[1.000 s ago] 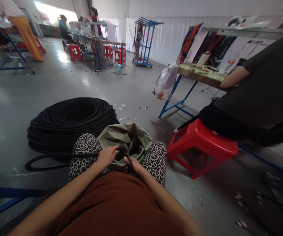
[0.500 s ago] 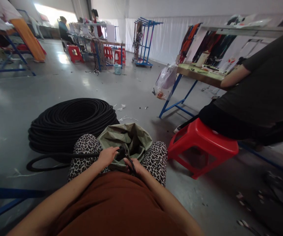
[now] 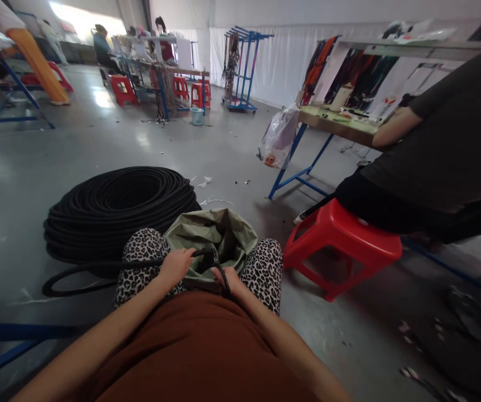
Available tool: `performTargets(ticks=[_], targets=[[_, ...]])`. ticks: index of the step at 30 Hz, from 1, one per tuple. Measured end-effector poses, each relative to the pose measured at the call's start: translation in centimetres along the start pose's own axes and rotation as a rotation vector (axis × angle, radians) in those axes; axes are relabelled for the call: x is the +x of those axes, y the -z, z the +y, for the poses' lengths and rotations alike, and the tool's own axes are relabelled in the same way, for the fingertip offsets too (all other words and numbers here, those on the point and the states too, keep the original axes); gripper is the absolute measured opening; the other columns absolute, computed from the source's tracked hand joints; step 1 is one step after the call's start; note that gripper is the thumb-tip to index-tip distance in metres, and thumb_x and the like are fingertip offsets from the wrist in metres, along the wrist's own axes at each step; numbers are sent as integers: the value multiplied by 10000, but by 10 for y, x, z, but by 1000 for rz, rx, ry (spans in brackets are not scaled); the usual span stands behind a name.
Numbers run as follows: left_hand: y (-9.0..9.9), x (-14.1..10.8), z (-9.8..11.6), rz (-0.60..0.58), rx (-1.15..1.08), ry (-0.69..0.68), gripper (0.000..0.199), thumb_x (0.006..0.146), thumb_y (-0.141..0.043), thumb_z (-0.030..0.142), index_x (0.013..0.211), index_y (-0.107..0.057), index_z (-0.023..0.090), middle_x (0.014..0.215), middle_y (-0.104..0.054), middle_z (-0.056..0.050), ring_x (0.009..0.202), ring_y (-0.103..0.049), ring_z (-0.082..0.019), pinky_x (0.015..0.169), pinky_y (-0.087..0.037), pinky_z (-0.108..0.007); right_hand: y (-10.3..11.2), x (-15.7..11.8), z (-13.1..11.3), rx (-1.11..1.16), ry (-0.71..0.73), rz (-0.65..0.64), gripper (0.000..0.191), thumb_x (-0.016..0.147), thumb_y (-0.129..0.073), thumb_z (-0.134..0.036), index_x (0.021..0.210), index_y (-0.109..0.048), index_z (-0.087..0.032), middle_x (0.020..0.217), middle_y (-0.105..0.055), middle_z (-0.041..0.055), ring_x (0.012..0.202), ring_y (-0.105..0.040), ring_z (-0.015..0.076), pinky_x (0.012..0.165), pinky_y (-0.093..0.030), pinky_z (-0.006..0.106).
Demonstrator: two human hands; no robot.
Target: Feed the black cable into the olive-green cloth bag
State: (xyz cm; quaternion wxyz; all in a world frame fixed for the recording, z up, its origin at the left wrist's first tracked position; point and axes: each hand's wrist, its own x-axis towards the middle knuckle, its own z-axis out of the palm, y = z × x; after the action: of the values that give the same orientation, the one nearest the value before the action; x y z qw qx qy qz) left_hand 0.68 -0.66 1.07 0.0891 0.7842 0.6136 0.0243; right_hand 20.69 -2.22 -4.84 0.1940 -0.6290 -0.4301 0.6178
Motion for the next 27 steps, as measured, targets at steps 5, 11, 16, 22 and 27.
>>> performTargets(ticks=[5, 11, 16, 22, 27], targets=[[-1, 5, 3, -40, 9, 38, 370, 952, -441, 260, 1285, -593, 211, 1092, -707, -88, 1022, -648, -201, 876, -456, -297, -3, 6, 6, -35, 11, 44, 355, 894, -590, -358, 615, -573, -139, 451, -454, -29, 389, -445, 91, 392, -329, 188], [3, 11, 9, -104, 33, 69, 368, 950, -441, 259, 1275, -610, 228, 1085, -711, -94, 1017, -653, -210, 852, -455, -304, -4, 11, 10, -88, -2, 44, 413, 895, -585, -342, 529, -494, -174, 444, -400, -31, 390, -409, 93, 415, -327, 204], [8, 13, 9, -156, 56, 73, 363, 950, -438, 244, 1262, -622, 228, 1091, -710, -103, 1019, -656, -213, 849, -460, -303, -3, 9, 8, -171, 3, 18, 455, 897, -597, -355, 492, -482, -182, 445, -426, -2, 423, -453, 114, 446, -350, 215], [9, 16, 6, -188, 55, 81, 361, 945, -445, 246, 1253, -633, 232, 1101, -712, -109, 1026, -657, -219, 853, -469, -301, 0, -9, -6, -126, -31, -32, 457, 903, -604, -353, 501, -466, -186, 426, -408, -15, 374, -406, 105, 400, -317, 222], [8, 18, 3, -208, 50, 71, 362, 943, -443, 238, 1249, -637, 240, 1094, -714, -110, 1021, -664, -219, 857, -471, -305, 2, -10, -6, -96, -44, -57, 448, 898, -627, -381, 525, -488, -176, 436, -439, -12, 379, -423, 101, 391, -322, 212]])
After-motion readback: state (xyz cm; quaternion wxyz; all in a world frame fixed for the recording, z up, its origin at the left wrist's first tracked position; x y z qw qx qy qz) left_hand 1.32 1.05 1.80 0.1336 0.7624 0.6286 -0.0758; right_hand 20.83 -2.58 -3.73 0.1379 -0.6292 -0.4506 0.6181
